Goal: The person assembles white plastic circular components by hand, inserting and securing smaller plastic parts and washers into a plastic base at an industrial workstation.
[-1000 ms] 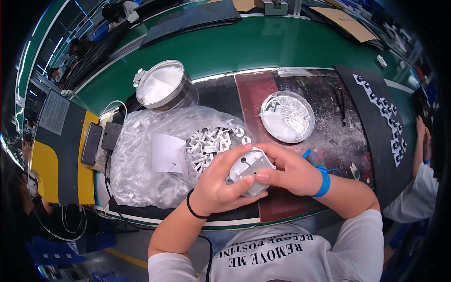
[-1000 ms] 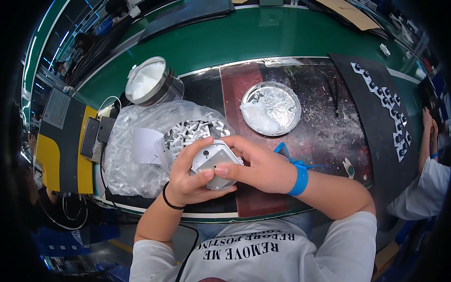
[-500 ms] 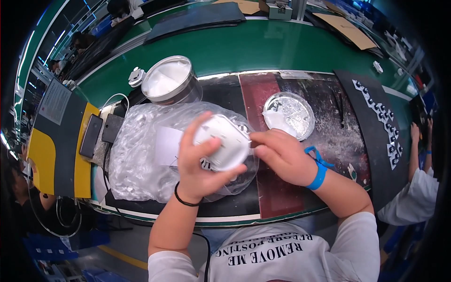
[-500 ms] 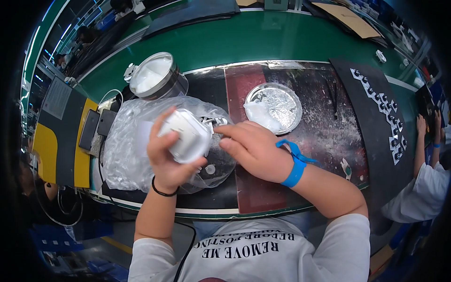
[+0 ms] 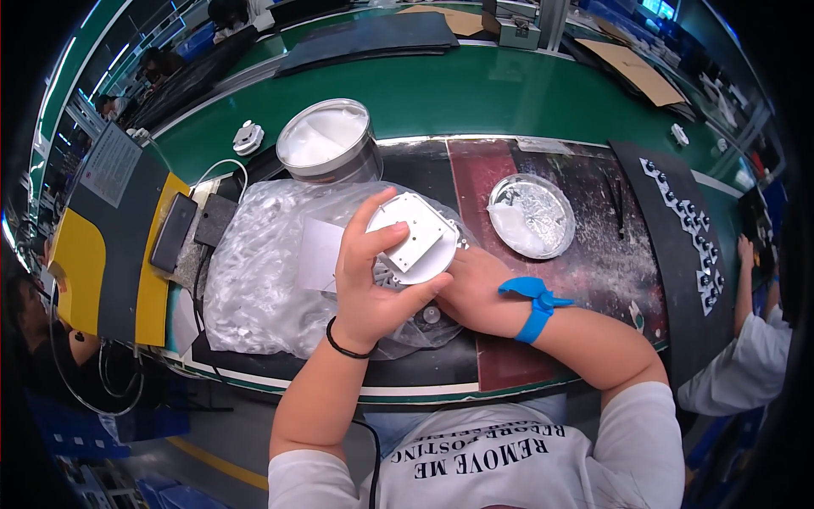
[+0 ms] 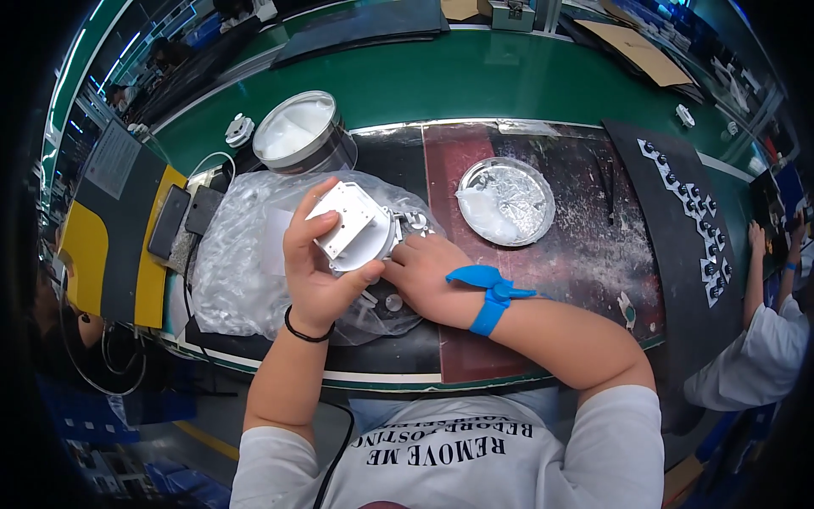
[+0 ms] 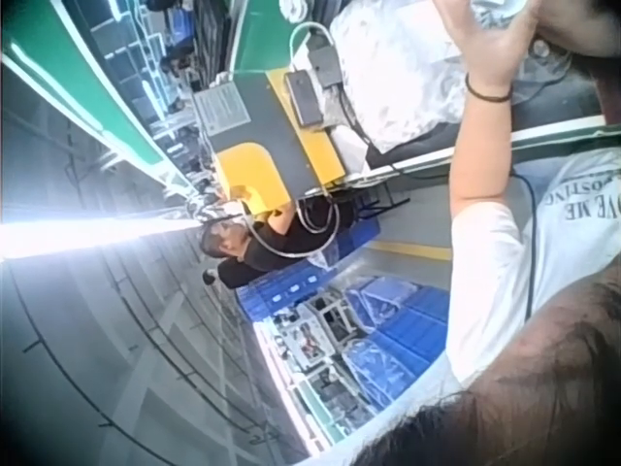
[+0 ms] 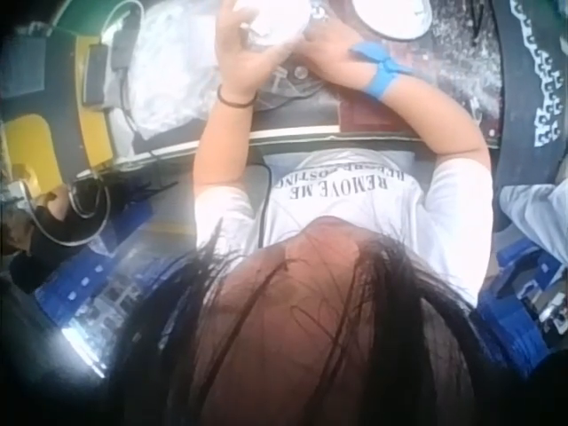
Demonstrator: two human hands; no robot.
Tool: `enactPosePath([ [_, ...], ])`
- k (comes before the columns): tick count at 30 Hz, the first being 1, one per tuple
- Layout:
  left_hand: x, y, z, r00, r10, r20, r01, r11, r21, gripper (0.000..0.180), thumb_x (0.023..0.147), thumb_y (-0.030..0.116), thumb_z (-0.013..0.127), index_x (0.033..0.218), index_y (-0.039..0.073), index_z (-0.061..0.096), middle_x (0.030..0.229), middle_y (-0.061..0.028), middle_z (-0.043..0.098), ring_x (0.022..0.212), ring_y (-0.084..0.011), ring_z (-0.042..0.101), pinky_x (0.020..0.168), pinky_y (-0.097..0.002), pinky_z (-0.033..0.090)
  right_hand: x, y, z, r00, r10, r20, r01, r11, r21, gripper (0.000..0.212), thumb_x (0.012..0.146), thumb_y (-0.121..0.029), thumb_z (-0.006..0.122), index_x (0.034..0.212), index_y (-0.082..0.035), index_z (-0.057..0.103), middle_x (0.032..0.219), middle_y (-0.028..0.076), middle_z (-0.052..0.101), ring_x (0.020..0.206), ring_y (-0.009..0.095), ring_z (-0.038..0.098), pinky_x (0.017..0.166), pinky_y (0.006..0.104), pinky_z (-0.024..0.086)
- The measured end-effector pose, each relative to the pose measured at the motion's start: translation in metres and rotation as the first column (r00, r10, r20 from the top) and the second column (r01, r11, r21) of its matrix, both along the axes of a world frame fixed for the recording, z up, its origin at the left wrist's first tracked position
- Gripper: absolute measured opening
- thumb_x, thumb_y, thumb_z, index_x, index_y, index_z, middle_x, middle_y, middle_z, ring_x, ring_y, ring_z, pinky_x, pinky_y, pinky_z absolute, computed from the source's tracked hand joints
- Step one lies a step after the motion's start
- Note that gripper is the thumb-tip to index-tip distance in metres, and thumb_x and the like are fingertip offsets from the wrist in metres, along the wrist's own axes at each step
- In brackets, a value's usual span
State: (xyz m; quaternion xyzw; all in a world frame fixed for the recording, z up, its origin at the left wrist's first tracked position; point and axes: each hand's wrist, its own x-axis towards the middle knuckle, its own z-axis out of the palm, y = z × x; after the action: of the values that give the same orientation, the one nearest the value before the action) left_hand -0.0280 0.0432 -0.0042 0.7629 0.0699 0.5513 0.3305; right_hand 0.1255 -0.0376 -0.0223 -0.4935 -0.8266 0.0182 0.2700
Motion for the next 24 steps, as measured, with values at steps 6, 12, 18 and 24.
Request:
enactPosePath([
  [6, 0.000, 0.000, 0.001, 0.999, -0.016, -0.038, 0.015, 1.000, -0.020, 0.065, 0.059, 0.018, 0.083, 0.114, 0.014, 0.047, 0.126, -0.0270, 0.042, 0.113, -0.0350, 0.050, 0.086, -0.0389, 0.047, 0.001, -0.005, 0.011, 0.997, -0.073, 0.014, 0.072, 0.995, 0.074, 0.015, 0.068, -0.015, 0.064, 0.080, -0.007, 0.061, 0.086, 0.007, 0.054, 0.083, 0.025, 0.051, 0.071, 0.0365, 0.041],
  [12, 0.000, 0.000, 0.000, 0.999, -0.007, -0.051, 0.007, 1.000, 0.007, 0.065, 0.059, 0.019, 0.083, 0.113, 0.014, 0.048, 0.125, -0.0272, 0.043, 0.112, -0.0355, 0.051, 0.086, -0.0393, 0.046, 0.007, -0.009, 0.026, 0.966, -0.224, 0.127, 0.224, 0.975, 0.012, 0.014, 0.070, -0.017, 0.063, 0.079, -0.006, 0.062, 0.082, 0.007, 0.056, 0.081, 0.025, 0.053, 0.069, 0.0368, 0.041],
  [18, 0.002, 0.000, 0.000, 0.998, 0.007, -0.055, -0.005, 1.000, 0.023, 0.065, 0.058, 0.019, 0.083, 0.112, 0.014, 0.048, 0.126, -0.0274, 0.043, 0.110, -0.0357, 0.053, 0.084, -0.0394, 0.048, -0.018, 0.011, 0.012, 0.966, -0.247, -0.074, 0.237, 0.964, -0.120, 0.021, 0.076, -0.020, 0.057, 0.092, -0.008, 0.063, 0.084, 0.011, 0.062, 0.077, 0.027, 0.059, 0.064, 0.0382, 0.043],
  [24, 0.007, -0.002, 0.000, 0.995, 0.003, -0.102, 0.004, 0.998, 0.066, 0.064, 0.057, 0.017, 0.083, 0.110, 0.013, 0.049, 0.124, -0.0271, 0.046, 0.106, -0.0351, 0.055, 0.083, -0.0387, 0.049, -0.019, 0.017, 0.001, 0.950, -0.225, -0.216, 0.222, 0.974, -0.038, 0.029, 0.078, -0.017, 0.052, 0.106, -0.015, 0.061, 0.099, 0.008, 0.064, 0.089, 0.028, 0.060, 0.075, 0.0381, 0.043],
])
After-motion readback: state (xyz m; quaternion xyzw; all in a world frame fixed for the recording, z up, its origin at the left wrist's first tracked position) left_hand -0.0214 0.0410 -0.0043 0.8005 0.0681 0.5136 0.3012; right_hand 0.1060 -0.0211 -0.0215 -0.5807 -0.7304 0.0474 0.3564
